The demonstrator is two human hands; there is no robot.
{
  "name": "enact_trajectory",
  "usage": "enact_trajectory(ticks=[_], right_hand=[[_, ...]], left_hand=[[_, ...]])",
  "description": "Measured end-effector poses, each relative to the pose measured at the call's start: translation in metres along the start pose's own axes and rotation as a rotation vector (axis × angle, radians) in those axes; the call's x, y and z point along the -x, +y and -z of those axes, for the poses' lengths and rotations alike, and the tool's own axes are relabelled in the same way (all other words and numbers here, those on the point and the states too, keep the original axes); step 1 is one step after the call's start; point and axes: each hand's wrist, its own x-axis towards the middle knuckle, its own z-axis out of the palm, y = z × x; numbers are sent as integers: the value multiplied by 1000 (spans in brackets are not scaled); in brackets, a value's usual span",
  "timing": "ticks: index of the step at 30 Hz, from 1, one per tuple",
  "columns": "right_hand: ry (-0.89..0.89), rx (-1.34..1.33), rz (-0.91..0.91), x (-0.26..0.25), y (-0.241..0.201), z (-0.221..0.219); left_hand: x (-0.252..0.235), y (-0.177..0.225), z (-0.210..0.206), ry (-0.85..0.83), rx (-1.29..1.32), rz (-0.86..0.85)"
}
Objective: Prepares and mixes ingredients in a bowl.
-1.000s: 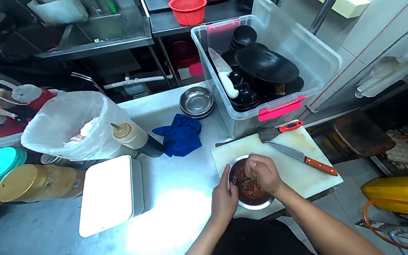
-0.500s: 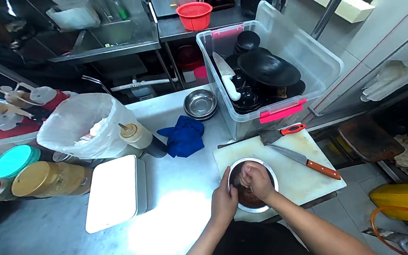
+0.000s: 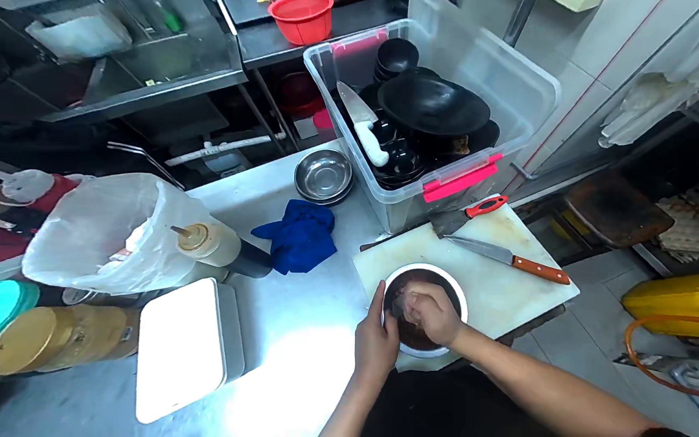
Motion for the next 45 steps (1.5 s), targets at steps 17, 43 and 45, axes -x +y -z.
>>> enact_trajectory(ticks=[17, 43, 45], right_hand=[[-142, 160, 81, 8, -9, 19], [-91, 23, 100, -6, -19, 6], [-91, -9, 114, 0, -12, 2]], left_hand=[[4, 14, -3, -1, -56, 19], [1, 10, -9, 42, 24, -3], [4, 9, -10, 46, 22, -3]])
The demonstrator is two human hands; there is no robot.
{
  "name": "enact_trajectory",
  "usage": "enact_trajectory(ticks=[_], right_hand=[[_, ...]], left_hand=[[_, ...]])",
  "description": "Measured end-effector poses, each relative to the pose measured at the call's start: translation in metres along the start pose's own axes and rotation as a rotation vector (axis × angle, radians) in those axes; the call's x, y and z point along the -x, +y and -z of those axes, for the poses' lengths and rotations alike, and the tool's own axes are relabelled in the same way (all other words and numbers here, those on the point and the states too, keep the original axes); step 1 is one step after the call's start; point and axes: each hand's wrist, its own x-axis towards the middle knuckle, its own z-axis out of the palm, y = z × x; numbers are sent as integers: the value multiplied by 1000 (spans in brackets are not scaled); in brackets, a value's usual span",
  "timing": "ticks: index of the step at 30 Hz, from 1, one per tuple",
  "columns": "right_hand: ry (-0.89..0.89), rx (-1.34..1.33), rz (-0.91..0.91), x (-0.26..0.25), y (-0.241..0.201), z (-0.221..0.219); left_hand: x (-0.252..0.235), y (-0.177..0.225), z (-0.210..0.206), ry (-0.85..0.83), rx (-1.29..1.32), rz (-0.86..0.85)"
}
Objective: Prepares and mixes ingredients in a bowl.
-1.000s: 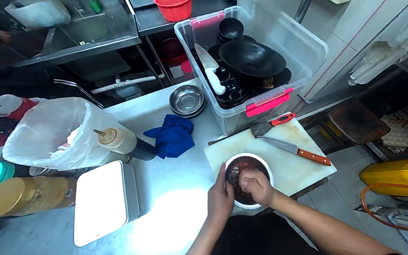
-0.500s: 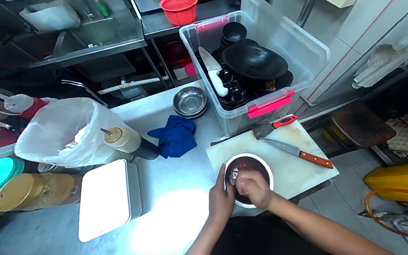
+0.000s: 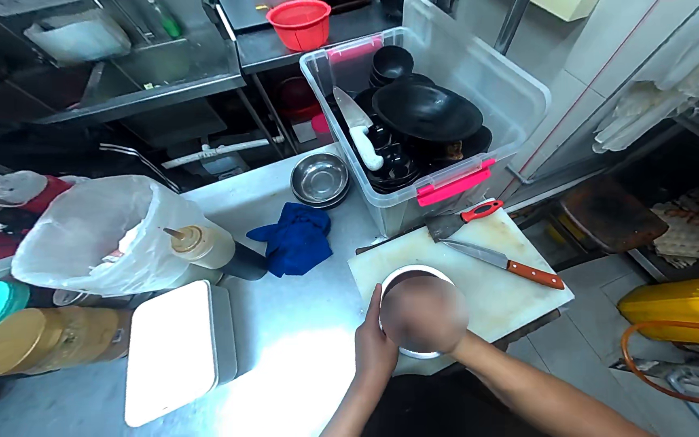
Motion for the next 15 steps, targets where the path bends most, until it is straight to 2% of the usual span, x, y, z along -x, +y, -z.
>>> enact_trajectory(ticks=[3, 7, 11, 15], right_hand=[[-37, 105, -47, 0, 9, -1], [9, -15, 4, -5, -5, -3], [-27, 101, -76, -3, 9, 4], [-12, 67, 35, -5, -8, 8]], left_hand=[[1, -5, 1, 4, 36, -9], [-3, -2, -1, 11, 47, -17], [0, -6, -1, 14, 56, -6], [-2, -1, 0, -2, 26, -2]])
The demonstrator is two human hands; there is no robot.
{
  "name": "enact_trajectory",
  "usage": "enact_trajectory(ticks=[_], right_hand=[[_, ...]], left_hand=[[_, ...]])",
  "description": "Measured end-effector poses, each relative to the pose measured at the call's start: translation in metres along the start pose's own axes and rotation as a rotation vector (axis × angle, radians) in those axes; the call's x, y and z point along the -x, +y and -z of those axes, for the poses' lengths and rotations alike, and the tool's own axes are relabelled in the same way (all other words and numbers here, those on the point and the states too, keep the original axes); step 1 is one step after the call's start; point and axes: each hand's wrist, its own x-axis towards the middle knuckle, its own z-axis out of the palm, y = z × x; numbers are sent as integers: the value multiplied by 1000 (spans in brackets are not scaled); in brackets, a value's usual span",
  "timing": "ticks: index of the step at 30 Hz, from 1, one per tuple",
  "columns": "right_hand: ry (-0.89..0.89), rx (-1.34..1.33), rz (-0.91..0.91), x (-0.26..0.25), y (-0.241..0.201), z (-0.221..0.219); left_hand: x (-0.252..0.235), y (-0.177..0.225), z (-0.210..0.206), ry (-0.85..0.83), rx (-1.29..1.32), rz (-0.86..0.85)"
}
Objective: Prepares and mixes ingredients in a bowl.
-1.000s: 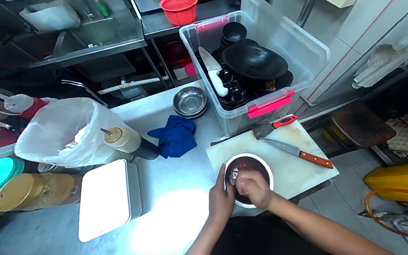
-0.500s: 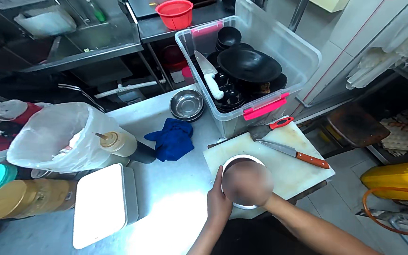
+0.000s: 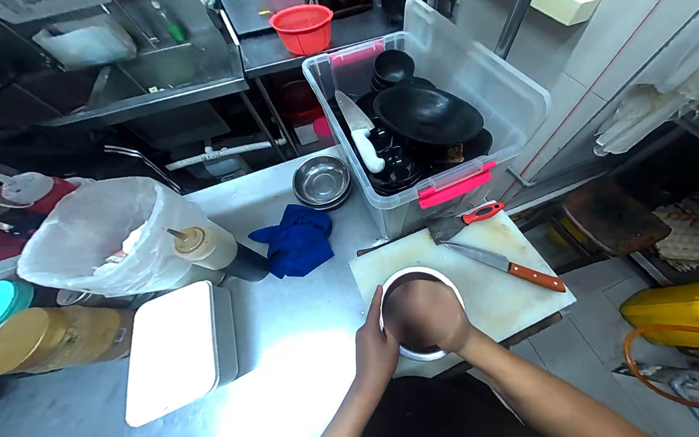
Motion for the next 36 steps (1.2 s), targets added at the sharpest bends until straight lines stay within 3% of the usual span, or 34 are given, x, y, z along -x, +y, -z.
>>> enact_trajectory(ticks=[3, 7, 11, 16, 20, 24, 28, 32, 36], right_hand=[[-53, 80, -39, 12, 16, 0], [-19, 51, 9, 21, -10, 18], [-23, 100, -23, 31, 10, 24], [118, 79, 30, 25, -13, 44], [168, 51, -73, 29, 12, 38], [240, 14, 13, 18, -14, 45], [165, 95, -86, 20, 12, 40], [203, -13, 14, 3, -10, 39], [170, 64, -117, 8, 19, 28]], left_hand=[[2, 0, 1, -8, -22, -1], [-1, 7, 4, -50, -53, 45], [2, 15, 2, -59, -84, -22], [-1, 15, 2, -50, -76, 46], [-2, 23, 1, -78, -97, 32], [-2, 23, 4, -97, -107, 83], [-5, 28, 2, -109, -105, 72], [-9, 28, 3, -114, -107, 87], [-9, 27, 6, -144, -99, 123]])
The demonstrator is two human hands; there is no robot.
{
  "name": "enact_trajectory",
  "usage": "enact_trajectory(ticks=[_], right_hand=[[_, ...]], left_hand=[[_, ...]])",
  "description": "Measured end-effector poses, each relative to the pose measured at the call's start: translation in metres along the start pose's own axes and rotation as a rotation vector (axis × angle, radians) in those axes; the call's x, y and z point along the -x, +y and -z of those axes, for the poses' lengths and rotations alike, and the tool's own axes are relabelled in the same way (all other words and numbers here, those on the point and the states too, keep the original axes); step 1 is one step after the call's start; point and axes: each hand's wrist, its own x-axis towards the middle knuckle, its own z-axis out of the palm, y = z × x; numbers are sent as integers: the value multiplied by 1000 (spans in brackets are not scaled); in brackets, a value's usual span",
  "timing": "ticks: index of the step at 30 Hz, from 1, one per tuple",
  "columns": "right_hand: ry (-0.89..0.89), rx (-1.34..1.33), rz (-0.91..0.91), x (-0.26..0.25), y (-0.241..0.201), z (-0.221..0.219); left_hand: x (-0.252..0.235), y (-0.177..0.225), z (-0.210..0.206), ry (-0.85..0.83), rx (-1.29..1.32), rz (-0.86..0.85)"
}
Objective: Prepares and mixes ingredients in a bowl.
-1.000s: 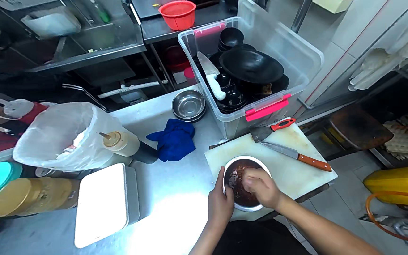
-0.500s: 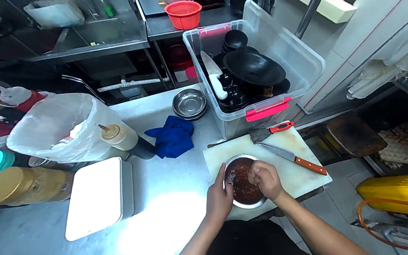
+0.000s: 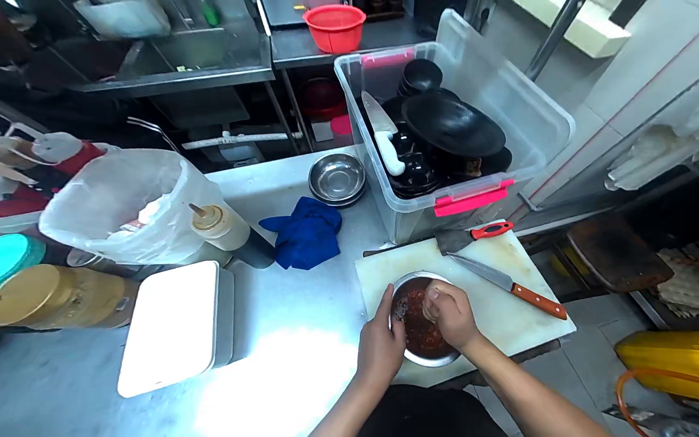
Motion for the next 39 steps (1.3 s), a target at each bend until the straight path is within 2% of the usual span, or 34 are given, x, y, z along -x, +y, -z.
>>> enact_trajectory(ticks=[4, 7, 9, 12, 15, 17, 20, 21, 24, 26, 28, 32, 34, 36, 39], right_hand=[[28, -80, 99, -11, -25, -4], [10, 3, 41, -2, 3, -8], [-6, 45, 16, -5, -4, -7], [29, 11, 107, -2, -25, 0], [11, 35, 52, 14, -2, -1], [24, 2, 36, 9, -6, 0], [94, -25, 166, 1, -30, 9], [105, 3, 169, 4, -25, 10], [67, 81, 86, 4, 1, 10], [83, 18, 79, -2, -13, 13], [124, -17, 148, -8, -30, 19], [145, -93, 31, 0, -1, 11], [96, -49, 42, -3, -12, 10], [103, 38, 132, -5, -33, 15], [118, 159, 122, 12, -10, 20]], left_hand=[[-1, 0, 1, -18, 8, 34], [2, -3, 0, -20, 13, 43], [2, -2, 0, -15, 16, 39], [1, -1, 2, -23, 1, 50], [5, -2, 2, -33, -20, 44], [3, -1, 2, -33, -14, 48], [2, 0, 3, -40, -25, 63], [4, 1, 2, -40, -27, 69], [2, 7, 2, -35, -42, 37], [2, 5, 2, -48, -51, 44], [1, 4, 3, -49, -48, 56], [1, 13, 5, -71, -51, 46], [-1, 16, 6, -96, -61, 53], [-4, 20, 9, -111, -77, 54], [-2, 22, 7, -124, -97, 46]])
